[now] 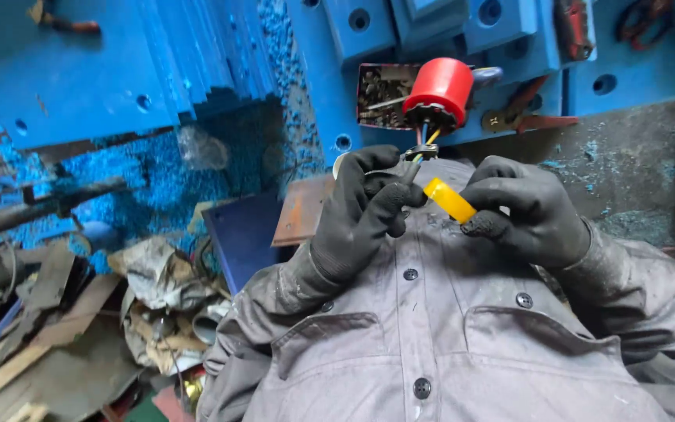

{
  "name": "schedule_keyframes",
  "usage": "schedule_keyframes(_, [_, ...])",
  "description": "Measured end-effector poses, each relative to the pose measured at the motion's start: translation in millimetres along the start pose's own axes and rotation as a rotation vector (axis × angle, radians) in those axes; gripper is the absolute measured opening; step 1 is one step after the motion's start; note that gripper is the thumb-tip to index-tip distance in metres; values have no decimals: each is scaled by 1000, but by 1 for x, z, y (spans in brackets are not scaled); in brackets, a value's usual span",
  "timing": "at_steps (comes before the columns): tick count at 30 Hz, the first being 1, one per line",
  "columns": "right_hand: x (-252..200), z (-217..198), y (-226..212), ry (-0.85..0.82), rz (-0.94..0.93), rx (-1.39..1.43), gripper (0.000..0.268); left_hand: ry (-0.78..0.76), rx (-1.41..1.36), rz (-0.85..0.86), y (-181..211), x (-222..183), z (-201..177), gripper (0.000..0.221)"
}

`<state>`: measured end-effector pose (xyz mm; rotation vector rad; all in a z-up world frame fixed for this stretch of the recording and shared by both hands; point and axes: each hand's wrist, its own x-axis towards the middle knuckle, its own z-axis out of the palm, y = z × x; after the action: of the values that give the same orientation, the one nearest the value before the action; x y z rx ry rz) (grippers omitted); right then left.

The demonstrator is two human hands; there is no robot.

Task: Wiring and assembling an industrial electrical plug using a screwdriver and electric drill.

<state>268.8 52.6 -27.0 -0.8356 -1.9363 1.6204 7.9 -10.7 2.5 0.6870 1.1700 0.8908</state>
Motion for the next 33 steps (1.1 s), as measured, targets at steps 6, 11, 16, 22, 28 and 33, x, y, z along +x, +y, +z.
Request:
schedule_keyframes(6, [7, 1, -13, 21, -51, -206, 33, 22, 389, 268, 13, -6, 14, 35])
schedule_keyframes(11, [12, 5, -20, 40, -169, -351, 42, -30, 441, 248, 22, -7, 18, 33])
schedule_keyframes(16, [12, 10, -17, 31, -194, -395, 40, 27, 727, 515, 13, -8, 15, 20])
schedule_keyframes(22, [12, 15, -21, 35, -110, -273, 34, 18, 928, 457, 1, -7, 16, 36])
schedule_keyframes(28, [-7, 24, -1, 4, 89, 6, 29, 156, 362, 206, -29, -19, 15, 32])
schedule_keyframes(33, [-14, 22, 5, -12, 73, 79, 28, 62, 26, -279, 5, -17, 18, 33])
